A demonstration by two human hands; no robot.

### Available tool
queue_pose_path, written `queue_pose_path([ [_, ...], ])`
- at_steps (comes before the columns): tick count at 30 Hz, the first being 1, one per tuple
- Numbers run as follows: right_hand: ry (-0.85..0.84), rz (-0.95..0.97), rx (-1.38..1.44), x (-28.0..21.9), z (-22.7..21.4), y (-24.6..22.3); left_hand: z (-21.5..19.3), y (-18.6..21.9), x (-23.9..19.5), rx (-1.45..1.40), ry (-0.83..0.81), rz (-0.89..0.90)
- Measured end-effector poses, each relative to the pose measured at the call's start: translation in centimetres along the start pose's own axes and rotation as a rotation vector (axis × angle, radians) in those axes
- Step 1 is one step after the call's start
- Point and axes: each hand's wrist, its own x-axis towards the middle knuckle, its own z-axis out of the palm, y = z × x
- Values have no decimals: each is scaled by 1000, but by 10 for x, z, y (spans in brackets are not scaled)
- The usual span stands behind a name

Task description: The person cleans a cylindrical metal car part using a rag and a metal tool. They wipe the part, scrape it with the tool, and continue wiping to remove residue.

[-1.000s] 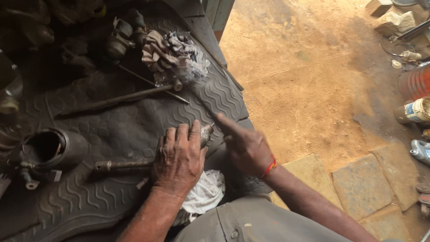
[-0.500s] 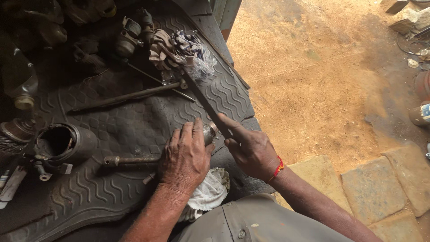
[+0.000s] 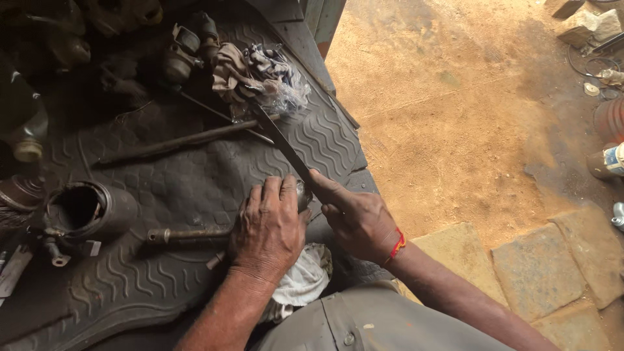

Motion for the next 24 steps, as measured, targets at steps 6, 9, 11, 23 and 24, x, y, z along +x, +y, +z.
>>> queue_pose_path([
  [6, 18, 134, -107, 6, -7, 6, -2, 0, 0, 19, 24, 18],
  [9, -71, 271, -55, 0, -6, 5, -1, 2, 0, 53, -3, 17],
  [11, 11, 48, 1, 3, -1, 4, -2, 0, 3, 40, -20, 11],
  [23, 0, 109, -6, 2, -6, -1, -2, 3, 0, 110, 98, 87],
  [24, 31, -23, 20, 2, -5, -2, -2, 3, -1, 111, 104, 82],
])
